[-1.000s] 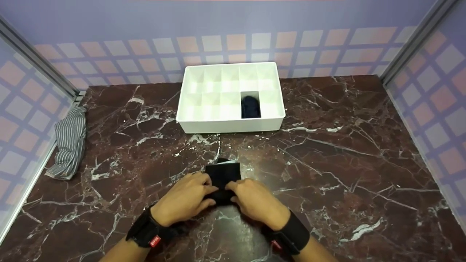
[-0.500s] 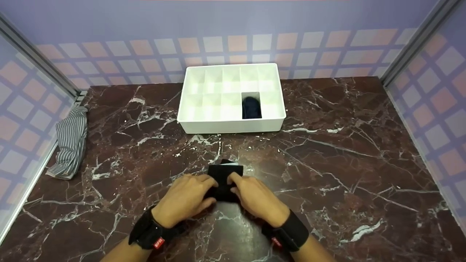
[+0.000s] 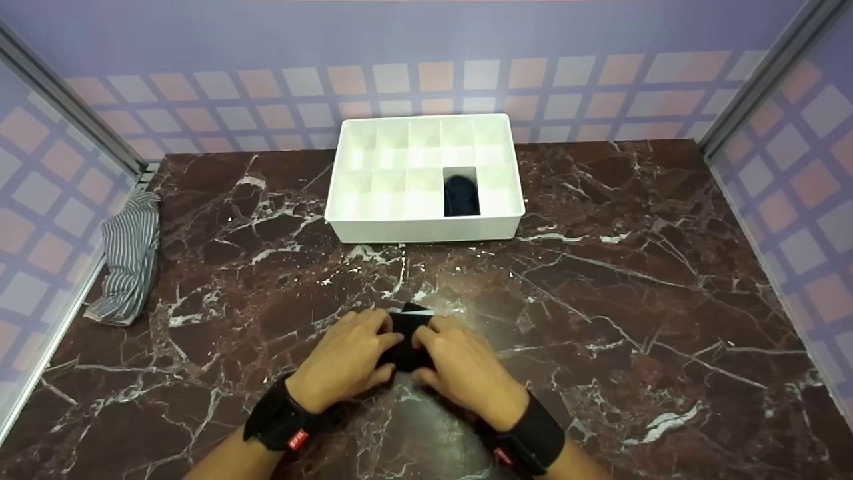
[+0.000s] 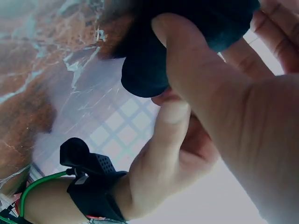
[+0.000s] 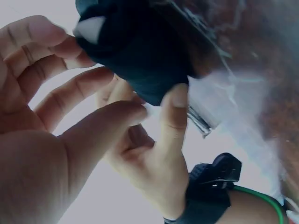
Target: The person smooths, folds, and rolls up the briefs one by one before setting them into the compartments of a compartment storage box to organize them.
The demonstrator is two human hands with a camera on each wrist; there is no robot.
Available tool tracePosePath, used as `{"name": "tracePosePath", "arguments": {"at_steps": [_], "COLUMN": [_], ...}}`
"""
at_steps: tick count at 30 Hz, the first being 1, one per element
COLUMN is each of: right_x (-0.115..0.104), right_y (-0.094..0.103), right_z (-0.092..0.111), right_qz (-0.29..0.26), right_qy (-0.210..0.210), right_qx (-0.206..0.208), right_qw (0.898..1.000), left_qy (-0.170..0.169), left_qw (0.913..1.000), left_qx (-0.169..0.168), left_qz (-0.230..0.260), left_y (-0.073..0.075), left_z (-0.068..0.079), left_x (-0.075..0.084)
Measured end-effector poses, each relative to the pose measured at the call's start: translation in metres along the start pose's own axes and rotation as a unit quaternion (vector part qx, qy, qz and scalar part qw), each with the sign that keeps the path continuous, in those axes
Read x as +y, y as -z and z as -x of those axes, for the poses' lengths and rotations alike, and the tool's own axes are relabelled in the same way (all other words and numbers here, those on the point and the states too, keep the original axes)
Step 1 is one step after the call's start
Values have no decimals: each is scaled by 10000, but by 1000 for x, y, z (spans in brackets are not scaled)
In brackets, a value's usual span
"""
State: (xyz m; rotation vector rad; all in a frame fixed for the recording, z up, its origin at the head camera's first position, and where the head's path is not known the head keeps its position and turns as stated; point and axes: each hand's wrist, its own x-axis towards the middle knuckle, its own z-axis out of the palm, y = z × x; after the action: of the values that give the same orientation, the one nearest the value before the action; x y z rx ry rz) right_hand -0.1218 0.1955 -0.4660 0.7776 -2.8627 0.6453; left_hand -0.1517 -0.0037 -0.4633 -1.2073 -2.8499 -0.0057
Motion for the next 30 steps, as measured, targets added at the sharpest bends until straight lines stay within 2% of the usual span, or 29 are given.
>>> {"name": "tracePosePath", "arguments": {"at_steps": [4, 8, 12, 15, 20, 24, 27, 30], "right_x": [0, 3, 6, 9, 14, 17, 17, 13], "right_y": [-2, -1, 3, 5, 8, 10, 10, 10], "right_z": [1, 2, 2, 2, 2, 1, 1, 1], "right_qz": [99, -110, -391, -490, -1004, -1509, -1543, -1064], "right_qy": [-106, -153, -121, -128, -83, -286, -445, -270], "right_qx": [-142, -368, -610, -714, -856, -1014, -800, -295], "right_qw": [9998, 9991, 9973, 9962, 9912, 9829, 9838, 9935], "left_qy": [-126, -80, 12, -67, -38, 109, 155, 214], "left_qw": [9998, 9981, 9949, 9946, 9935, 9909, 9898, 9892], "left_qx": [-131, -296, -211, -137, -186, -368, -491, -521], "left_qz": [82, 538, 990, 1026, 1123, 1293, 1328, 1350], "left_y": [0, 3, 7, 7, 5, 6, 5, 1], "left_z": [-1, 0, 0, 0, 0, 2, 3, 2], "left_x": [-1, -3, -5, -7, -7, -7, -6, -5]}}
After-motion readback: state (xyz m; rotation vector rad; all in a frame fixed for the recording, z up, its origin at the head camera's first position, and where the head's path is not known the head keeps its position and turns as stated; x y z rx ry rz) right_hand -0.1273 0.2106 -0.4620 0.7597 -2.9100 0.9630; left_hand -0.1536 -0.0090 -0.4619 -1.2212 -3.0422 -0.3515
